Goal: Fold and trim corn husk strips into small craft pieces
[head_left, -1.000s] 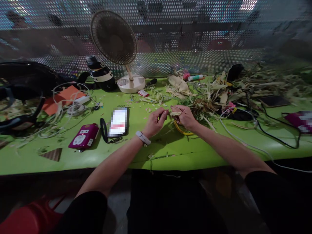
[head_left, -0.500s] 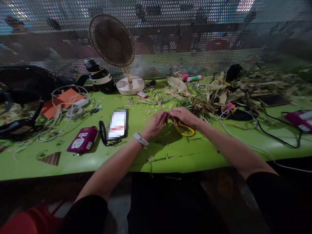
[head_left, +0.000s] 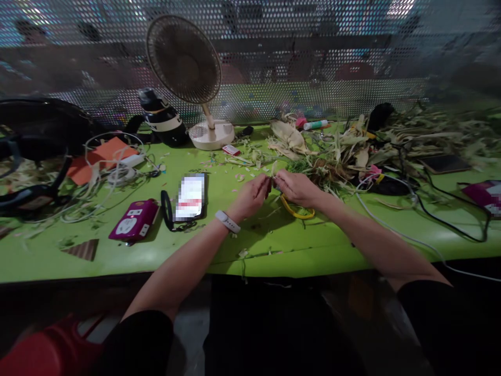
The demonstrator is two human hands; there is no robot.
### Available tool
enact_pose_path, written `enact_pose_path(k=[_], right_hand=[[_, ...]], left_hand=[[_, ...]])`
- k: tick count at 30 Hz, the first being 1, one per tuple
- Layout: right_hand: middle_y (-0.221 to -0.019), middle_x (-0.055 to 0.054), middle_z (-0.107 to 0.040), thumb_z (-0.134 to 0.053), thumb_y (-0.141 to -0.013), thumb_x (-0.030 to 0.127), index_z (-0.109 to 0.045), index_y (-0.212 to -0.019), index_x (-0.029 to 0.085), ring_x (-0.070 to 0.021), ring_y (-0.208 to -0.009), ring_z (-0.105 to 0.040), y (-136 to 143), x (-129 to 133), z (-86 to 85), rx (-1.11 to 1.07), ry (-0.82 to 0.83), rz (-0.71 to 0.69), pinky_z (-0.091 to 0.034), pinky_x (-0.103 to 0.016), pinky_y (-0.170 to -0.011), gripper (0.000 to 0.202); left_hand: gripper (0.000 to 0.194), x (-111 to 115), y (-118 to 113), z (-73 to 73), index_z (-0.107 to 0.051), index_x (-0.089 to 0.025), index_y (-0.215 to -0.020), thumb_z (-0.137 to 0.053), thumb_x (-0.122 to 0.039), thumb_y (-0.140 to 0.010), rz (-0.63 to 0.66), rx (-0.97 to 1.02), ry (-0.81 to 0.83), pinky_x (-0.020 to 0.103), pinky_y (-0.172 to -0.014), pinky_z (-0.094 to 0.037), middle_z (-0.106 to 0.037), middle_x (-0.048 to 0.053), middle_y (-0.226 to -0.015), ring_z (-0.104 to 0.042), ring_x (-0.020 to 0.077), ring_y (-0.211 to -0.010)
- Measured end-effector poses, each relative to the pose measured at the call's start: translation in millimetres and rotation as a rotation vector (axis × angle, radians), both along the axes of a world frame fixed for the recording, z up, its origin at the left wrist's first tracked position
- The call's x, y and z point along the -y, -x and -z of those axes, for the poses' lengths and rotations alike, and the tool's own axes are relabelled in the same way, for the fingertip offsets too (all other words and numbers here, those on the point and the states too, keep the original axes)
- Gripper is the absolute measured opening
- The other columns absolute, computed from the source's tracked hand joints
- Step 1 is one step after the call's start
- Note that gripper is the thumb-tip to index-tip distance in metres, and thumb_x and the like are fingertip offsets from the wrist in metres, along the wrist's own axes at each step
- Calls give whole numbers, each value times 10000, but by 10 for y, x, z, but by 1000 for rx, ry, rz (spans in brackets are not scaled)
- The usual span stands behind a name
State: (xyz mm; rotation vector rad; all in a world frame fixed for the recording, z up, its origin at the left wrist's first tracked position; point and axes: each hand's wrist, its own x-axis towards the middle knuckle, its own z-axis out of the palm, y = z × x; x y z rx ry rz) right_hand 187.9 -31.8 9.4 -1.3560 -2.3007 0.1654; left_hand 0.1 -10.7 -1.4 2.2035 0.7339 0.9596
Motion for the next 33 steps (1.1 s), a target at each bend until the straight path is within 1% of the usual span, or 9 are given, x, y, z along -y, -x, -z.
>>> enact_pose_path(k=[5,10,16,20,23,27,29,31,33], right_hand=[[-643,-22,-542,-367,-977,398,-480,-808,227,-173,-549,-431,-2,15,-36,-25,27,-15,-263,-293,-575,266],[-601,16,-477,-379,-957,353,-435,-738,229,-132,-541,-400,48,48,-23,-257,-2,-49,-296,-268,-566,258],[-616,28,-473,-413,-939,355,-440,-728,220,-114,-558,-415,138,121,-23,-482,16,-21,-328,-258,-569,252],[-581,40,-438,-425,-949,388,-443,-745,228,-122,-544,-420,139,138,-21,-580,97,7,-334,-267,-563,260],[-543,53,-417,-440,-951,457,-460,-753,231,-120,-502,-406,99,116,-32,-631,210,-31,-336,-265,-532,301],[-545,41,-483,-440,-952,465,-488,-744,221,-118,-482,-457,66,90,-59,-642,378,-89,-377,-261,-516,325],[-576,23,-541,-436,-950,420,-495,-737,213,-126,-503,-514,71,91,-69,-643,442,-117,-422,-267,-537,303],[-614,7,-580,-436,-937,377,-500,-742,207,-137,-528,-561,77,97,-83,-648,498,-125,-457,-278,-561,267],[-635,0,-594,-440,-922,350,-505,-760,202,-144,-543,-584,72,102,-104,-635,507,-98,-467,-284,-575,229]], left_hand=[[392,-10,-3,-8,-411,-221,-698,-364,-485,-984,37,47,36,271,-528,-358,-465,-16,-587,-418,118,-528],[362,-28,3,-10,-424,-215,-700,-381,-440,-981,55,47,31,266,-541,-370,-469,-18,-582,-428,113,-531],[336,-11,-6,-13,-431,-212,-711,-377,-412,-975,85,53,43,262,-562,-387,-476,-17,-599,-447,116,-560],[366,7,-11,-16,-446,-208,-713,-393,-460,-974,126,45,41,266,-565,-400,-508,-8,-604,-456,115,-558],[418,-1,-11,2,-480,-199,-728,-391,-533,-965,113,134,139,274,-612,-449,-548,12,-655,-506,121,-606],[496,-21,-26,42,-593,-180,-964,-381,-628,-937,-15,305,300,270,-632,-490,-610,39,-772,-563,130,-683],[541,-33,-49,64,-624,-178,-1033,-423,-664,-904,5,315,344,258,-624,-496,-628,45,-814,-577,131,-716],[530,-50,-76,87,-656,-169,-970,-532,-669,-847,68,326,355,252,-647,-506,-631,38,-807,-573,123,-723],[505,-70,-95,101,-665,-162,-915,-606,-651,-807,90,376,369,253,-671,-514,-627,28,-791,-567,111,-709]])
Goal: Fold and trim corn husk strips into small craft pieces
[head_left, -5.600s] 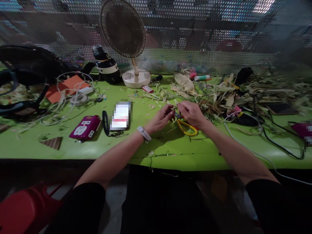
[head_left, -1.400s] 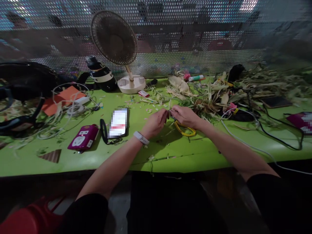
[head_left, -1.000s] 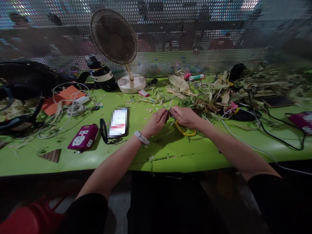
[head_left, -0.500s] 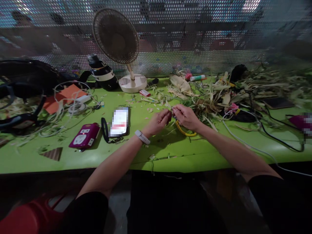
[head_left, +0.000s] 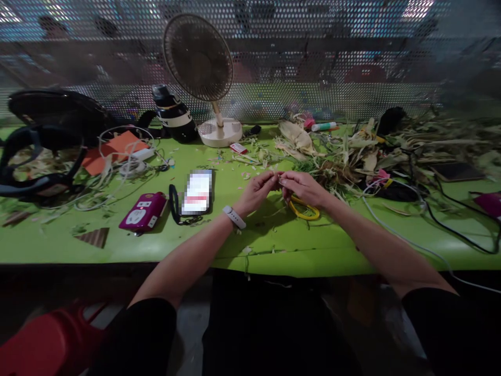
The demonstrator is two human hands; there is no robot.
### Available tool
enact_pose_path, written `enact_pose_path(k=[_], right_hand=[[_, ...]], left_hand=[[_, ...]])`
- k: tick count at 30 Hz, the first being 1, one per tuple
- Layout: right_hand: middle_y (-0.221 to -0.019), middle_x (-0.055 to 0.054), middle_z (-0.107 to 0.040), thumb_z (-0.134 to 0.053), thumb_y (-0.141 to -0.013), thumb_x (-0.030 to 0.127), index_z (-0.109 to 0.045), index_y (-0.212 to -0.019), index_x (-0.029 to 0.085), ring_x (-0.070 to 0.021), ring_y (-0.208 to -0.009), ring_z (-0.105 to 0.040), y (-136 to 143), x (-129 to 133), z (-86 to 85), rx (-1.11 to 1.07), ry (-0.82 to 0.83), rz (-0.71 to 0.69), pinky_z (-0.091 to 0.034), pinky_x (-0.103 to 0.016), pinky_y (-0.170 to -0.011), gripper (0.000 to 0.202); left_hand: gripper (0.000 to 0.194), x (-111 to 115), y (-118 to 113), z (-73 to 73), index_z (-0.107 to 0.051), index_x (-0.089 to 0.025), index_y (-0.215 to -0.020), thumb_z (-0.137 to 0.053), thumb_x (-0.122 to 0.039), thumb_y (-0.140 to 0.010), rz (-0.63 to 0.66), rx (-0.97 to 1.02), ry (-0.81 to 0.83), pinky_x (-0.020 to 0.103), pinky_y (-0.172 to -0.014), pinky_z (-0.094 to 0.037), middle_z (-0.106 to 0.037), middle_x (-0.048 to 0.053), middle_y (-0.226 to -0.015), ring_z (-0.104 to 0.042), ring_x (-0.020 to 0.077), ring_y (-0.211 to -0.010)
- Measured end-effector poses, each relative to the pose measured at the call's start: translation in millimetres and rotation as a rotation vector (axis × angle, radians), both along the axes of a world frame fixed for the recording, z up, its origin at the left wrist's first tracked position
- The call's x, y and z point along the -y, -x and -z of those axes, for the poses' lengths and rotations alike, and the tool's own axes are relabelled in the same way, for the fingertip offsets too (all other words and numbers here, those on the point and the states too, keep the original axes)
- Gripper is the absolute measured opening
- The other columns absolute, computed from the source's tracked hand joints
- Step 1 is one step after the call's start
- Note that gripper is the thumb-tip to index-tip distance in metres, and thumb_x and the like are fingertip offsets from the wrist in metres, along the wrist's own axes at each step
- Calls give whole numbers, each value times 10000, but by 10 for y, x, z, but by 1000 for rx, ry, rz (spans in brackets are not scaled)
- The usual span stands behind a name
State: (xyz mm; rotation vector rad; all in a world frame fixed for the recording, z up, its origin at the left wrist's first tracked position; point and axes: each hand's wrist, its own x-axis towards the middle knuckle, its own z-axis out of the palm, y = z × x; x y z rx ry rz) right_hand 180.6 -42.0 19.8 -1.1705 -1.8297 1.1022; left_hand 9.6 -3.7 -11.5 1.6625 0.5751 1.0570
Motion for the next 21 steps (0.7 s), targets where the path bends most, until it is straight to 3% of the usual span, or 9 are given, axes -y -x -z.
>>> enact_pose_path(k=[6,10,16,21], right_hand=[[-579,18,-548,-489,-899,329,-529,-760,188,-124,-561,-486,-68,-3,-77,234,-281,125,-361,-257,-582,202],[-583,21,-526,-478,-892,297,-519,-733,187,-119,-581,-463,-80,-19,-70,224,-308,121,-340,-255,-590,198],[-572,27,-538,-553,-877,357,-533,-705,188,-105,-515,-498,-68,-45,-24,27,-95,158,-400,-243,-543,242],[-499,-5,-574,-551,-880,569,-592,-651,164,-108,-431,-529,-95,-33,-45,-197,276,119,-480,-248,-482,467]], left_hand=[[449,-16,22,-35,-629,-155,-819,-720,-588,-739,34,39,209,253,-706,-538,-603,-9,-715,-566,83,-665],[429,-6,56,-78,-615,-149,-747,-778,-542,-696,63,20,269,237,-684,-527,-572,-30,-665,-543,68,-622],[341,-6,57,-91,-669,-147,-774,-814,-445,-694,79,84,356,233,-699,-527,-620,-23,-689,-560,64,-627],[233,-16,29,-84,-714,-168,-907,-776,-330,-752,15,261,521,311,-942,-518,-727,18,-875,-683,120,-854]])
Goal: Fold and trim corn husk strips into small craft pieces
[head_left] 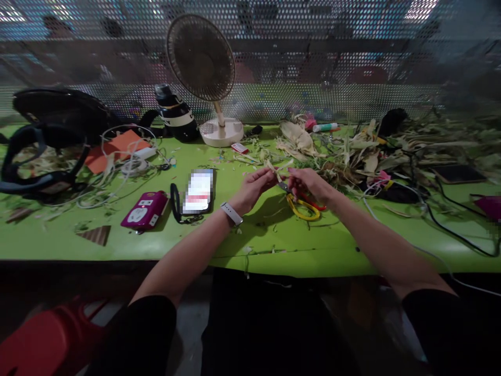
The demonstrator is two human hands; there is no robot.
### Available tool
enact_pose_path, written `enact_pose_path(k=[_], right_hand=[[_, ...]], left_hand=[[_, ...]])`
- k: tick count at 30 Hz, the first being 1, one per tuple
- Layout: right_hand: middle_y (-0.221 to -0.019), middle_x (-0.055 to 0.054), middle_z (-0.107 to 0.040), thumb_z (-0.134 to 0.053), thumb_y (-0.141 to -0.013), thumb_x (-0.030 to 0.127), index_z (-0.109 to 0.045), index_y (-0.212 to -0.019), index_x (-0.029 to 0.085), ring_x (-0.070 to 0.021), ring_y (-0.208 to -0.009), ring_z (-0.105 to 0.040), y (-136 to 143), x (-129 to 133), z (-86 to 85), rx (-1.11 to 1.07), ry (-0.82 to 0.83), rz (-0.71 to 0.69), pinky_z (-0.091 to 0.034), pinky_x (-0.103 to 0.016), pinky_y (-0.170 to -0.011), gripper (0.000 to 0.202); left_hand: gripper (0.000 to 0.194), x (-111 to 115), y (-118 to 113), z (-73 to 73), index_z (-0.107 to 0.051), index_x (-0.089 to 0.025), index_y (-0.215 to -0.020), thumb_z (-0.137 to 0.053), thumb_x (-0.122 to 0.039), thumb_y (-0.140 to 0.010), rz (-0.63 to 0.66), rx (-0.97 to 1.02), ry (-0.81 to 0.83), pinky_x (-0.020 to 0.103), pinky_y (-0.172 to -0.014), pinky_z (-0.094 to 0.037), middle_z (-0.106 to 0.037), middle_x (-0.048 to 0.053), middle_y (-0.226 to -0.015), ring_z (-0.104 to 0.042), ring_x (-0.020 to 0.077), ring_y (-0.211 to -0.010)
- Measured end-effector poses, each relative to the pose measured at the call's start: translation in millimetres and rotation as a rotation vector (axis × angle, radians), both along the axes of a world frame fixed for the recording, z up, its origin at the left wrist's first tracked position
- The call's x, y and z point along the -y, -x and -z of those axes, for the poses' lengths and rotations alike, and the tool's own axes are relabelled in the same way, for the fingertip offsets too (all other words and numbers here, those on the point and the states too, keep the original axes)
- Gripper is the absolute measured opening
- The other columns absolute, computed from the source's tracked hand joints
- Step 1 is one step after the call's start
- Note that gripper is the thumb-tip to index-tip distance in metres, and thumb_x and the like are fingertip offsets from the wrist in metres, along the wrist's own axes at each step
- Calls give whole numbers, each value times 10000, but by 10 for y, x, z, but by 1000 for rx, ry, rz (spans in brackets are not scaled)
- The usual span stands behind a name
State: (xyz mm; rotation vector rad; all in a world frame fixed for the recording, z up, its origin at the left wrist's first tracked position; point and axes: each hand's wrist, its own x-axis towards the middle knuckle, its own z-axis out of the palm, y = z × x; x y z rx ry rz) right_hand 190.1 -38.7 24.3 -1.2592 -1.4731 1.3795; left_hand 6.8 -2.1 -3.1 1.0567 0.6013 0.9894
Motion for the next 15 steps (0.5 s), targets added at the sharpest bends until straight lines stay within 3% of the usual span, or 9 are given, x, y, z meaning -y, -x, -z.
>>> enact_pose_path(k=[3,7,15], right_hand=[[-522,-37,-635,-637,-814,594,-630,-646,145,-122,-444,-591,26,-6,31,-68,130,-74,-519,-240,-476,480],[-637,-64,-714,-753,-737,539,-677,-744,134,-129,-482,-640,122,-19,115,-169,109,-85,-549,-236,-496,412],[-548,1,-646,-760,-709,381,-648,-704,152,-74,-404,-534,244,11,164,-395,123,123,-400,-169,-355,255]], left_hand=[[180,-2,-11,11,-726,-166,-898,-745,-297,-775,-74,68,51,310,-1022,-471,-747,37,-940,-688,142,-985],[233,8,-29,48,-741,-177,-867,-802,-342,-714,-96,88,59,287,-992,-476,-757,27,-955,-684,135,-960],[416,36,-66,58,-751,-169,-949,-876,-380,-613,-61,29,-94,326,-921,-506,-772,48,-921,-693,149,-842]])
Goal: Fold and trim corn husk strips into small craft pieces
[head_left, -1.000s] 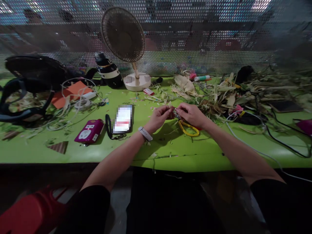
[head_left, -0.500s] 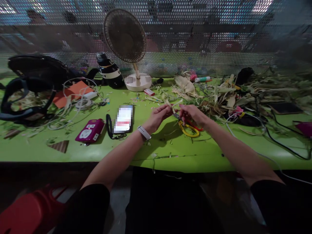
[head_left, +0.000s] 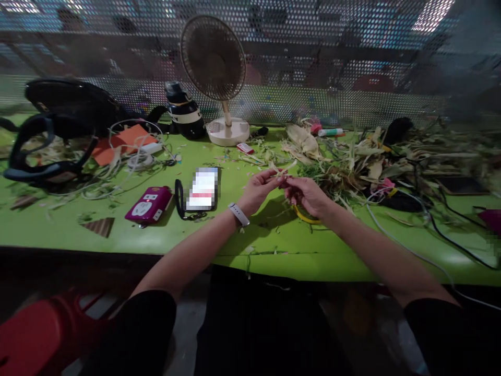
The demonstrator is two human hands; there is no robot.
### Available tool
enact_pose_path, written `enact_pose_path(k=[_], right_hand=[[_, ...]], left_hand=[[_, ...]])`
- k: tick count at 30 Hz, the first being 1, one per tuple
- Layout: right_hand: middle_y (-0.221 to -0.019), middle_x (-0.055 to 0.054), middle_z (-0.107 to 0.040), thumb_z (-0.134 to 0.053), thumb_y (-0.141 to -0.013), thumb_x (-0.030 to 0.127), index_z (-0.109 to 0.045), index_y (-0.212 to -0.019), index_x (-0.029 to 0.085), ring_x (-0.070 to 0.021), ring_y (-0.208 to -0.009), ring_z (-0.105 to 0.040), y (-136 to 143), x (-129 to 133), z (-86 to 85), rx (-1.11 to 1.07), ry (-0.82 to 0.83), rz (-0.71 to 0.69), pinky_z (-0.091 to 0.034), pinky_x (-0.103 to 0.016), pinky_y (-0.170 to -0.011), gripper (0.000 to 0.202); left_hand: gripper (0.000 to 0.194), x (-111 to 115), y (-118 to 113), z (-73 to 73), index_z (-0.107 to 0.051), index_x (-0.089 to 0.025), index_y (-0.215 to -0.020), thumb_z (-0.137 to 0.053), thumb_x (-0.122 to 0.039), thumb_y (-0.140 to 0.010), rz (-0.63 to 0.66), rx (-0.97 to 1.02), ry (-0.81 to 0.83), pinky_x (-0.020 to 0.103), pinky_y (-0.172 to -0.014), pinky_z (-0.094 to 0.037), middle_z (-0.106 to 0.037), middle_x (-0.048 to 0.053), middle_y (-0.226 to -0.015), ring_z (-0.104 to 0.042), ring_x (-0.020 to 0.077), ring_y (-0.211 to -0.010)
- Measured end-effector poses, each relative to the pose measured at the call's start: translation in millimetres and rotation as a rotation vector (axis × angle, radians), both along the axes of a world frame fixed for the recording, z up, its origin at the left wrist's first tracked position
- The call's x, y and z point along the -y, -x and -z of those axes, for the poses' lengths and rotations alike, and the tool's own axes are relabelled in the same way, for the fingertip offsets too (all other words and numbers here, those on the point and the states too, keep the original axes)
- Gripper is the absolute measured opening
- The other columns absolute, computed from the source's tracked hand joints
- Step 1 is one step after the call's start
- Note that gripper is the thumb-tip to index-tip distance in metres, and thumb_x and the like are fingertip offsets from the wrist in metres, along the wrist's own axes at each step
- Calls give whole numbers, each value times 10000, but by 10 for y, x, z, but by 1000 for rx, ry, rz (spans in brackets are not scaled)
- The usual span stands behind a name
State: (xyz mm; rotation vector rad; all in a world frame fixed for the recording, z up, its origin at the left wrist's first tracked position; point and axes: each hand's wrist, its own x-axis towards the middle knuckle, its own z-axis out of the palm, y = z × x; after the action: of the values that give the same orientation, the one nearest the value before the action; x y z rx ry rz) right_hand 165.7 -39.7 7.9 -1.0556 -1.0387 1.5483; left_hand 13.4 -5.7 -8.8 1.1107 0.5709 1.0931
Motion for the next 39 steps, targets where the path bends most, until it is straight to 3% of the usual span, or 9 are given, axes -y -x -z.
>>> enact_pose_path(k=[5,14,22,26,32,36,39], right_hand=[[-423,63,-535,-778,-645,404,-613,-645,158,-45,-307,-419,56,40,2,-26,-57,24,-379,-173,-341,296],[-374,74,-487,-698,-654,353,-558,-594,179,-52,-275,-386,54,73,-43,40,-46,26,-348,-180,-302,231],[-364,71,-473,-695,-650,390,-536,-582,196,-77,-284,-426,70,92,-41,101,-54,9,-360,-194,-300,260],[-420,35,-539,-684,-685,461,-565,-597,193,-98,-336,-476,-12,47,-29,182,-90,7,-437,-230,-362,306],[-578,25,-549,-562,-843,578,-574,-745,217,-112,-484,-505,-165,8,-96,398,-327,264,-454,-250,-490,374],[-702,-8,-603,-554,-884,468,-586,-810,219,-153,-653,-561,-146,32,-66,730,-617,221,-459,-280,-639,262],[-765,-37,-631,-522,-903,407,-588,-798,214,-174,-715,-566,-145,12,-2,871,-783,213,-449,-300,-697,230]], left_hand=[[454,39,-24,-25,-755,-169,-987,-875,-391,-610,-42,10,-19,349,-966,-497,-776,56,-929,-700,169,-891],[397,59,-20,-13,-752,-167,-947,-847,-417,-653,-69,-12,-78,351,-954,-501,-774,59,-919,-692,170,-885],[332,40,5,-9,-734,-162,-900,-840,-377,-672,-77,-23,-49,339,-965,-483,-756,54,-933,-684,157,-894],[343,-2,42,-29,-715,-174,-959,-842,-326,-678,-10,-9,-40,342,-969,-485,-748,47,-950,-687,153,-928],[343,-42,70,-54,-703,-167,-963,-830,-328,-688,11,-92,-149,316,-880,-515,-708,24,-843,-659,127,-810],[576,-39,85,-77,-613,-200,-1177,-850,-289,-660,-46,-190,-268,275,-768,-506,-659,-21,-744,-626,111,-715],[531,-27,95,-100,-604,-189,-1064,-877,-282,-619,-203,-265,-360,276,-792,-498,-673,4,-809,-643,125,-758]])
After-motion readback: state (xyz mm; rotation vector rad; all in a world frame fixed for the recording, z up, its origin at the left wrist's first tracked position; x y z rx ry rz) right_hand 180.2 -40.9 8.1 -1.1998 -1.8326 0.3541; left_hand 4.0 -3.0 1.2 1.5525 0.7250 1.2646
